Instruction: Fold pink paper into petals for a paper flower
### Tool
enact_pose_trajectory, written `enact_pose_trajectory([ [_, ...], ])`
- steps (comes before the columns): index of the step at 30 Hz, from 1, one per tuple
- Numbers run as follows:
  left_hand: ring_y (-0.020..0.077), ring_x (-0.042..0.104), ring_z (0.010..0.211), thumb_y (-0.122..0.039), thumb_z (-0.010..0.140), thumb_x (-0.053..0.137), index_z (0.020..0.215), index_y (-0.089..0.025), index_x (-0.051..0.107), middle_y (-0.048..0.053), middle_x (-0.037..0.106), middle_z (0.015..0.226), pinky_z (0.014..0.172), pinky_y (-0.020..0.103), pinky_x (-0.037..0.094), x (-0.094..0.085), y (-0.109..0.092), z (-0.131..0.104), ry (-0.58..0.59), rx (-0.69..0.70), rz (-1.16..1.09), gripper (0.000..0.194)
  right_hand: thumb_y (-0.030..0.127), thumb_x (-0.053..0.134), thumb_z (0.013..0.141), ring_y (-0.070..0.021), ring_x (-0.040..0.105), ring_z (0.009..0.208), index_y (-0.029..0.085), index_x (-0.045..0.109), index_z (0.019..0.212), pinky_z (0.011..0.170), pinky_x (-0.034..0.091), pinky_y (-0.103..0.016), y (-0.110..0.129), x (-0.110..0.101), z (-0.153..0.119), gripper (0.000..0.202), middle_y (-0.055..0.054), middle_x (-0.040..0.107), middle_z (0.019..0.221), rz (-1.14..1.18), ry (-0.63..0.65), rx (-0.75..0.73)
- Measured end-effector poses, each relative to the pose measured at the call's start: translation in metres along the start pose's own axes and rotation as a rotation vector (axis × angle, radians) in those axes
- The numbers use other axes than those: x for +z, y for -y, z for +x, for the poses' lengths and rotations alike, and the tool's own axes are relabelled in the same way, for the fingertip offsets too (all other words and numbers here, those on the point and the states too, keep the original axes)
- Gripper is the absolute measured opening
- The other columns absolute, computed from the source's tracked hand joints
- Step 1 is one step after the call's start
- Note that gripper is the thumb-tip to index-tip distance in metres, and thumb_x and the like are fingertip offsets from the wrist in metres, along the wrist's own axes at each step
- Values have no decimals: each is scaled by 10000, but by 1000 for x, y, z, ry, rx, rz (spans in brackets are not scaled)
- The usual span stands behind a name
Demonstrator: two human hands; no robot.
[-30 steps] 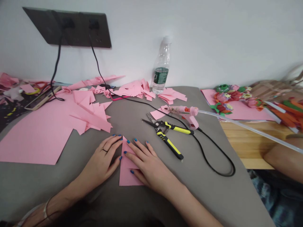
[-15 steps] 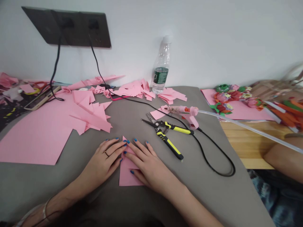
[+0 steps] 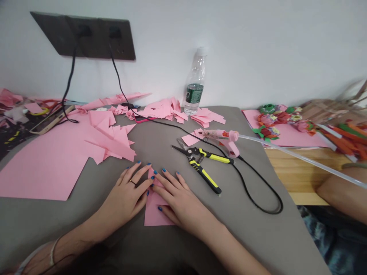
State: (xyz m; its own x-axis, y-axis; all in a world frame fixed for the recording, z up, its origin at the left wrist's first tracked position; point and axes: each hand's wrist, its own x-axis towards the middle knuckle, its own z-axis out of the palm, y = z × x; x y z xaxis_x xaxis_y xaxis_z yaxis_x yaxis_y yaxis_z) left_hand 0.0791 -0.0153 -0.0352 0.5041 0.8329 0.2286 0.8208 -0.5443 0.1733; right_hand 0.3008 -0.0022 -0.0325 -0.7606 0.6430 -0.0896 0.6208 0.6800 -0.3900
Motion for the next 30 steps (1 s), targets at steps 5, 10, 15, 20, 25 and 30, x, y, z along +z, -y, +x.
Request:
enact_pose_trajectory([
  [5, 412, 424, 1365, -143, 923, 550, 1244, -170, 679, 207, 483, 1484, 1058, 613, 453, 2, 5, -6, -41, 3, -56, 347, 146, 559, 923, -360, 213, 1530, 183, 426, 1524, 1156, 272, -688, 0, -2, 1, 616, -107, 289, 1654, 3, 22, 8],
  [10, 397, 423, 1362, -158, 936, 547, 1283, -168, 658, 206, 478, 1482, 1076, 606, 432, 3, 7, -9, -48, -3, -79, 365, 157, 559, 930, -363, 229, 1525, 203, 425, 1524, 1155, 273, -692, -1, -2, 1, 611, -91, 294, 1655, 8, 14, 0],
  [15, 364, 437, 1373, -151, 960, 482, 1365, -148, 591, 142, 540, 1496, 1098, 596, 394, 5, 6, -8, -17, 35, -39, 419, 160, 569, 925, -366, 233, 1523, 203, 448, 1506, 1157, 274, -687, -1, -1, 0, 594, -94, 310, 1650, 12, 15, -1],
  [20, 366, 466, 1345, -154, 949, 489, 1352, -140, 602, 150, 574, 1460, 1092, 592, 389, 6, 5, -6, -29, 27, -29, 418, 158, 568, 925, -363, 229, 1525, 198, 432, 1514, 1156, 277, -686, -2, 0, 0, 606, -108, 312, 1649, 19, 6, -5],
  [25, 372, 479, 1321, -155, 943, 494, 1322, -130, 611, 158, 595, 1430, 1070, 588, 405, 6, 5, -5, -32, 21, -30, 398, 151, 579, 921, -356, 221, 1528, 205, 473, 1483, 1156, 274, -683, -2, -4, 2, 574, -114, 318, 1647, 41, 15, 2],
  [30, 338, 469, 1337, -173, 953, 466, 1384, -61, 506, 171, 596, 1429, 1094, 552, 385, 6, 5, -5, -33, -18, -54, 447, 150, 587, 917, -360, 221, 1528, 203, 536, 1422, 1138, 290, -699, -1, -7, 2, 511, -122, 307, 1649, 59, 24, 8],
])
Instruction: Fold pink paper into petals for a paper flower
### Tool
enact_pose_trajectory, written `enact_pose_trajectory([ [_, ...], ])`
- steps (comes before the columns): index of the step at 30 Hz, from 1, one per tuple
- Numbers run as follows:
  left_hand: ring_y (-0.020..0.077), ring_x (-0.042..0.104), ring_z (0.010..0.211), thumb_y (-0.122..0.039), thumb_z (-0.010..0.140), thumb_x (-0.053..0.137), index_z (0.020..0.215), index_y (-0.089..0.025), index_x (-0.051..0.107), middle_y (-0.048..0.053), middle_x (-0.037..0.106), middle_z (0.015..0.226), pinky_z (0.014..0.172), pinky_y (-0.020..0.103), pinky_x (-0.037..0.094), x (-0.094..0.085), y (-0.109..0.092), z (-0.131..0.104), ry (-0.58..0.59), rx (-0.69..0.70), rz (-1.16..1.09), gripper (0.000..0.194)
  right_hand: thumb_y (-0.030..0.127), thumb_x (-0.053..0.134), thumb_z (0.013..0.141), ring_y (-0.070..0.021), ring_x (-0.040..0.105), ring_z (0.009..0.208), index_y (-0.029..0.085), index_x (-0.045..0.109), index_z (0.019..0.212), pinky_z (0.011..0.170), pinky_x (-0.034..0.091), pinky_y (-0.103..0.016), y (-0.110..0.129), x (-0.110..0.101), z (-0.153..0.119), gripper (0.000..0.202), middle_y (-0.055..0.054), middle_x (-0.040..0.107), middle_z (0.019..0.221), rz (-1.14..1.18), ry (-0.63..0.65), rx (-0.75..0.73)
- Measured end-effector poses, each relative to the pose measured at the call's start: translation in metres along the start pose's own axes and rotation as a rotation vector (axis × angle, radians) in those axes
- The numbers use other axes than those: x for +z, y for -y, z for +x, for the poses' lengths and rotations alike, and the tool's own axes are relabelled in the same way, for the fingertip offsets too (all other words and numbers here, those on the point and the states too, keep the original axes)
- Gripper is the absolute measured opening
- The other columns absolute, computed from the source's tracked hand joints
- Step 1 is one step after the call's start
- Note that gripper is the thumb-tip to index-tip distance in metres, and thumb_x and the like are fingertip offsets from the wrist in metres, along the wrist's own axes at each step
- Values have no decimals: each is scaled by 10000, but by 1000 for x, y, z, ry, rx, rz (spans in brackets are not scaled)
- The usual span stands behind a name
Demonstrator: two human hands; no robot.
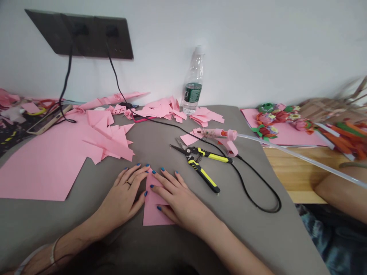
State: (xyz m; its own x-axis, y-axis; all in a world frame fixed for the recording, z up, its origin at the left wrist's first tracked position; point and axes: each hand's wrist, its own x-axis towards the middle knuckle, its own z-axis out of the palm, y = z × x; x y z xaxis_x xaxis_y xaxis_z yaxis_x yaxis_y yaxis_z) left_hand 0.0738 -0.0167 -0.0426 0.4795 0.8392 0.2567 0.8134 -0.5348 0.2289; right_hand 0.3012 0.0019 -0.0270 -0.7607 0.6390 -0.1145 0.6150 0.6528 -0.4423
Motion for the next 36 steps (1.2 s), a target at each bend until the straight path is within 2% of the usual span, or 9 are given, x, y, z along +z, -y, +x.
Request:
enact_pose_trajectory([
  [6, 325, 434, 1368, -200, 972, 464, 1451, -88, 446, 153, 548, 1481, 1125, 531, 330, -2, 3, -1, 49, 15, -12, 492, 149, 576, 925, -365, 223, 1527, 204, 543, 1411, 1138, 290, -699, 0, 0, 0, 491, -123, 308, 1649, -5, 3, -7],
  [11, 325, 422, 1382, -194, 977, 459, 1460, -107, 448, 146, 521, 1506, 1140, 523, 311, -1, 2, -2, 39, 11, 1, 491, 144, 568, 922, -372, 220, 1526, 201, 545, 1408, 1133, 292, -705, 0, 0, -1, 489, -126, 319, 1645, 0, -2, -15],
  [20, 369, 417, 1381, -212, 960, 500, 1387, -81, 512, 234, 423, 1535, 1113, 574, 370, -1, 2, -2, 18, -21, -21, 447, 140, 557, 920, -362, 232, 1525, 193, 550, 1401, 1135, 293, -701, 1, 0, -1, 484, -130, 318, 1644, 4, -26, -11],
  [28, 359, 400, 1386, -208, 970, 484, 1466, -97, 447, 170, 485, 1530, 1126, 559, 351, 0, 0, -3, 31, -14, -4, 509, 134, 540, 919, -356, 251, 1520, 192, 551, 1389, 1145, 297, -686, 2, 1, -1, 474, -119, 319, 1645, -9, -38, -7],
  [36, 356, 399, 1373, -193, 988, 457, 1471, -91, 453, 139, 524, 1511, 1117, 551, 353, 0, 2, -2, 39, -2, 1, 494, 133, 537, 922, -356, 259, 1517, 193, 547, 1396, 1147, 296, -684, 1, 2, -1, 478, -115, 324, 1644, -26, -23, -4],
])
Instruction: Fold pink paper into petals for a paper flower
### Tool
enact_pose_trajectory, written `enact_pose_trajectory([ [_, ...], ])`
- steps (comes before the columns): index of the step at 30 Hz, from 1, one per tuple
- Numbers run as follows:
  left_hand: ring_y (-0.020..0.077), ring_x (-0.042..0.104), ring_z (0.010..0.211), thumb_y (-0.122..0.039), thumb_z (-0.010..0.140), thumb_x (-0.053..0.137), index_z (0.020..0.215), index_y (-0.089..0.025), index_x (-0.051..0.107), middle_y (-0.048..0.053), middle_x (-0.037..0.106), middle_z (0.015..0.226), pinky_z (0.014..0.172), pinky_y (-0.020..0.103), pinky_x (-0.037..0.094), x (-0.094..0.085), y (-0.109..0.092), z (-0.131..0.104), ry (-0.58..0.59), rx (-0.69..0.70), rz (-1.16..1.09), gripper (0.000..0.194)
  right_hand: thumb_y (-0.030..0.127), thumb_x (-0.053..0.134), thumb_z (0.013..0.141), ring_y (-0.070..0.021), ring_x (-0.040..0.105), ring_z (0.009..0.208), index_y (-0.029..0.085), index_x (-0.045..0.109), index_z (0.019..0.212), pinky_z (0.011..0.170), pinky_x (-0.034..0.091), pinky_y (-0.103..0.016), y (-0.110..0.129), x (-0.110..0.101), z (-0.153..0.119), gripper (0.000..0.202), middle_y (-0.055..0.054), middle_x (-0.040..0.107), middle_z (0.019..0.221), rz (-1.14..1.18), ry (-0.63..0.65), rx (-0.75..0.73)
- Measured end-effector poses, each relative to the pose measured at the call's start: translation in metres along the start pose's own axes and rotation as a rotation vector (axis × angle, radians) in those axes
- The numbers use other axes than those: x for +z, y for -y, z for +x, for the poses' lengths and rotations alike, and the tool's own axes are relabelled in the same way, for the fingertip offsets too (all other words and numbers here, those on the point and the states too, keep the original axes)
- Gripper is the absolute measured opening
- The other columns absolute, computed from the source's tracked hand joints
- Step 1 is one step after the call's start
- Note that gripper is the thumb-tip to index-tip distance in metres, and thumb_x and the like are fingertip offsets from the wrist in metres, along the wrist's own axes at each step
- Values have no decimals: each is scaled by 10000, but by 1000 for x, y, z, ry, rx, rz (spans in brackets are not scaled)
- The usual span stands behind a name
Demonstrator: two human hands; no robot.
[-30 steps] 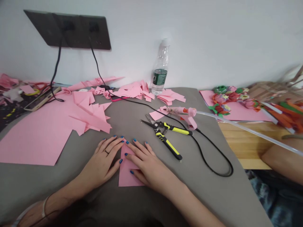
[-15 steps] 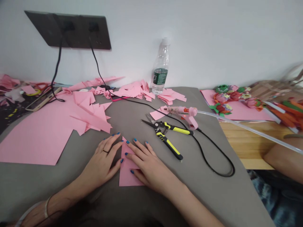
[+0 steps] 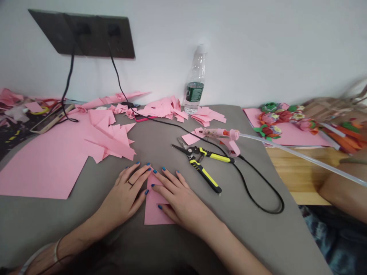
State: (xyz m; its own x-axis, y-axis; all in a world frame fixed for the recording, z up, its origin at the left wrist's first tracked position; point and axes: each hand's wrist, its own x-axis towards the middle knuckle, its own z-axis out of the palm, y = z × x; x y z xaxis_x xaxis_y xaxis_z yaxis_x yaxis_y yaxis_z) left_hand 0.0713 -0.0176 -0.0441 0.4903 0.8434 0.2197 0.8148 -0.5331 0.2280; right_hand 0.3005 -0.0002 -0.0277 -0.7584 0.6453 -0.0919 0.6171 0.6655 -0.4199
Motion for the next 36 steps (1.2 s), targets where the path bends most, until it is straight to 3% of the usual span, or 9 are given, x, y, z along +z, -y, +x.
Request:
enact_pose_trajectory([
  [14, 349, 405, 1376, -188, 984, 456, 1475, -111, 450, 133, 529, 1509, 1117, 545, 359, 1, 0, 0, -4, -5, -12, 497, 158, 560, 925, -334, 278, 1514, 205, 573, 1381, 1153, 305, -660, 1, 4, 0, 459, -125, 359, 1627, -2, -53, -2],
  [21, 367, 406, 1368, -198, 987, 462, 1460, -75, 466, 147, 518, 1515, 1107, 549, 358, 0, -1, -1, -8, 6, 7, 488, 162, 554, 931, -360, 272, 1512, 206, 553, 1400, 1149, 298, -679, 1, 3, 0, 471, -109, 320, 1646, -33, -13, 5],
  [26, 342, 425, 1364, -191, 987, 481, 1451, -110, 489, 124, 540, 1501, 1138, 536, 321, -2, -1, -1, 5, 37, -7, 471, 144, 567, 916, -358, 263, 1515, 213, 529, 1432, 1148, 299, -680, 0, 4, 0, 522, -111, 348, 1634, -26, -14, 3],
  [36, 353, 417, 1373, -291, 977, 505, 1460, -109, 480, 139, 534, 1507, 1139, 548, 297, -3, -3, -2, 15, 33, 2, 517, 184, 569, 933, -334, 276, 1515, 218, 533, 1427, 1161, 302, -650, -3, 10, -2, 496, -113, 362, 1628, -24, -60, -9],
])
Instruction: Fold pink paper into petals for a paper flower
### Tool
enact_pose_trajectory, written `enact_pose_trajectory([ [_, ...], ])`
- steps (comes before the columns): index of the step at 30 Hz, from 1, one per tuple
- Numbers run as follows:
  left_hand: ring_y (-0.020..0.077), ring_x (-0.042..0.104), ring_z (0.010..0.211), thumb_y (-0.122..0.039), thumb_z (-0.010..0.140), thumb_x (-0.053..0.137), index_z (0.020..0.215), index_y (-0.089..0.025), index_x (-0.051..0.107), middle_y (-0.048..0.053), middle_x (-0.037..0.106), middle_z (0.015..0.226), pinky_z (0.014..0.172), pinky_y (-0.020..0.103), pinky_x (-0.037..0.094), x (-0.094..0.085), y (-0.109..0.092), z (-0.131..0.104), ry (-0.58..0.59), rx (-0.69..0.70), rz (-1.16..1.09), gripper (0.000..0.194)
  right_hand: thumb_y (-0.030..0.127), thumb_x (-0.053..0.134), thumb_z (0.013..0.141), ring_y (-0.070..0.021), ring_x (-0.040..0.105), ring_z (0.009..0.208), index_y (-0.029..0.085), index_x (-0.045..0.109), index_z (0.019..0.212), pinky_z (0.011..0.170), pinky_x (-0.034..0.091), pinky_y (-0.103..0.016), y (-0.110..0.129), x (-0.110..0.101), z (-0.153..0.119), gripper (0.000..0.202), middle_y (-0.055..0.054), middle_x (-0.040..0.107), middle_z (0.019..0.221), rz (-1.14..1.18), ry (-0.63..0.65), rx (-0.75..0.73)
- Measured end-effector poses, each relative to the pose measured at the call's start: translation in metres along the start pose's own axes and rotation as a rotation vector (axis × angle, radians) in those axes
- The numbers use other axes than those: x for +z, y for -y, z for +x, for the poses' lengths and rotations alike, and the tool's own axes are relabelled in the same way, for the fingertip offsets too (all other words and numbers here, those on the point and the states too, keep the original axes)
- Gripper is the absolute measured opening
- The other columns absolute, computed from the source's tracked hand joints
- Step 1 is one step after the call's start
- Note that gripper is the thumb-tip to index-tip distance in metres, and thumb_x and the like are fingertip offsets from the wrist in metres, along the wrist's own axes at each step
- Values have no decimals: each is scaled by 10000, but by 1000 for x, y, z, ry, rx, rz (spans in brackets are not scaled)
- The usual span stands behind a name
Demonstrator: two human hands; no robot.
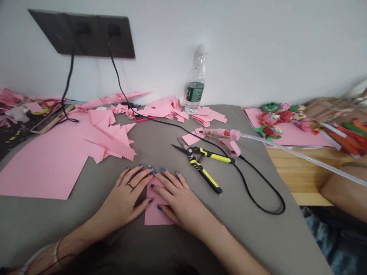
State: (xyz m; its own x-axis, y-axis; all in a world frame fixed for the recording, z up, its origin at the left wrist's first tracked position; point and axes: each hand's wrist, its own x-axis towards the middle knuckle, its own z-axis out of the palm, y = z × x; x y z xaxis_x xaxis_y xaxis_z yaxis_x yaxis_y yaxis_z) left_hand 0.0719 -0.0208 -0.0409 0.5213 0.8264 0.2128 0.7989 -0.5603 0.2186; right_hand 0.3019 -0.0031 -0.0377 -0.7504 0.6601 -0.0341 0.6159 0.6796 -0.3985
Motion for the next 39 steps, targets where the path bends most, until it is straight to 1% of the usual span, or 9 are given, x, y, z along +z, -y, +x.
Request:
enact_pose_trajectory([
  [4, 357, 430, 1363, -274, 957, 519, 1439, -98, 506, 144, 547, 1493, 1125, 562, 321, 1, -1, 1, -1, -4, -1, 513, 182, 572, 935, -350, 270, 1514, 207, 518, 1444, 1154, 302, -667, 1, -1, 0, 513, -116, 353, 1631, -11, 17, 0],
  [13, 384, 437, 1368, -282, 919, 576, 1364, -147, 603, 147, 546, 1491, 1090, 579, 385, -4, -1, 8, 9, -49, 5, 466, 160, 578, 922, -359, 278, 1510, 197, 506, 1459, 1151, 303, -674, 2, -4, 1, 543, -118, 354, 1628, -27, 52, 4],
  [19, 382, 384, 1414, -321, 945, 543, 1460, -130, 502, 123, 502, 1542, 1110, 594, 358, -1, -2, 3, 36, -50, 36, 550, 184, 573, 939, -374, 299, 1499, 173, 511, 1447, 1139, 319, -685, 1, -3, 3, 512, -130, 371, 1620, -27, 46, -4],
  [22, 385, 388, 1408, -360, 954, 531, 1466, -130, 497, 94, 499, 1550, 1116, 594, 344, 1, -3, 1, 40, -73, 54, 562, 188, 585, 935, -379, 301, 1496, 164, 540, 1412, 1134, 327, -688, 3, -5, 2, 479, -131, 366, 1623, -27, 37, 1],
  [24, 390, 394, 1402, -374, 963, 518, 1468, -138, 500, 77, 498, 1554, 1115, 596, 337, 1, -4, 1, 40, -76, 75, 557, 227, 600, 937, -380, 308, 1492, 158, 550, 1398, 1137, 327, -683, 5, -7, 3, 469, -137, 381, 1615, -28, 26, 8],
  [29, 398, 404, 1398, -396, 991, 464, 1458, -114, 522, 75, 479, 1566, 1112, 584, 332, -1, -6, 2, 38, -64, 129, 548, 458, 644, 915, -396, 396, 1422, 118, 597, 1342, 1139, 361, -623, 13, -16, 13, 547, -161, 480, 1549, -40, -17, 14],
  [32, 411, 411, 1396, -419, 1001, 442, 1408, -110, 581, 82, 492, 1554, 1109, 590, 329, -2, -8, 3, 43, -61, 158, 530, 496, 618, 927, -395, 446, 1369, 88, 582, 1364, 1119, 398, -584, 15, -19, 18, 599, -166, 505, 1530, -70, -43, 1],
  [35, 422, 417, 1396, -440, 1001, 441, 1410, -119, 582, 81, 491, 1552, 1104, 612, 328, -3, -8, 4, 57, -59, 183, 539, 535, 602, 929, -414, 477, 1330, 94, 582, 1373, 1105, 382, -636, 16, -21, 12, 626, -154, 538, 1507, -113, -50, -5],
  [39, 434, 430, 1387, -453, 996, 449, 1386, -120, 609, 94, 501, 1543, 1094, 634, 344, -5, -8, 5, 81, -54, 209, 537, 574, 610, 909, -414, 554, 1237, 112, 626, 1323, 1082, 361, -687, 17, -26, -9, 620, -133, 627, 1421, -167, -59, -19],
])
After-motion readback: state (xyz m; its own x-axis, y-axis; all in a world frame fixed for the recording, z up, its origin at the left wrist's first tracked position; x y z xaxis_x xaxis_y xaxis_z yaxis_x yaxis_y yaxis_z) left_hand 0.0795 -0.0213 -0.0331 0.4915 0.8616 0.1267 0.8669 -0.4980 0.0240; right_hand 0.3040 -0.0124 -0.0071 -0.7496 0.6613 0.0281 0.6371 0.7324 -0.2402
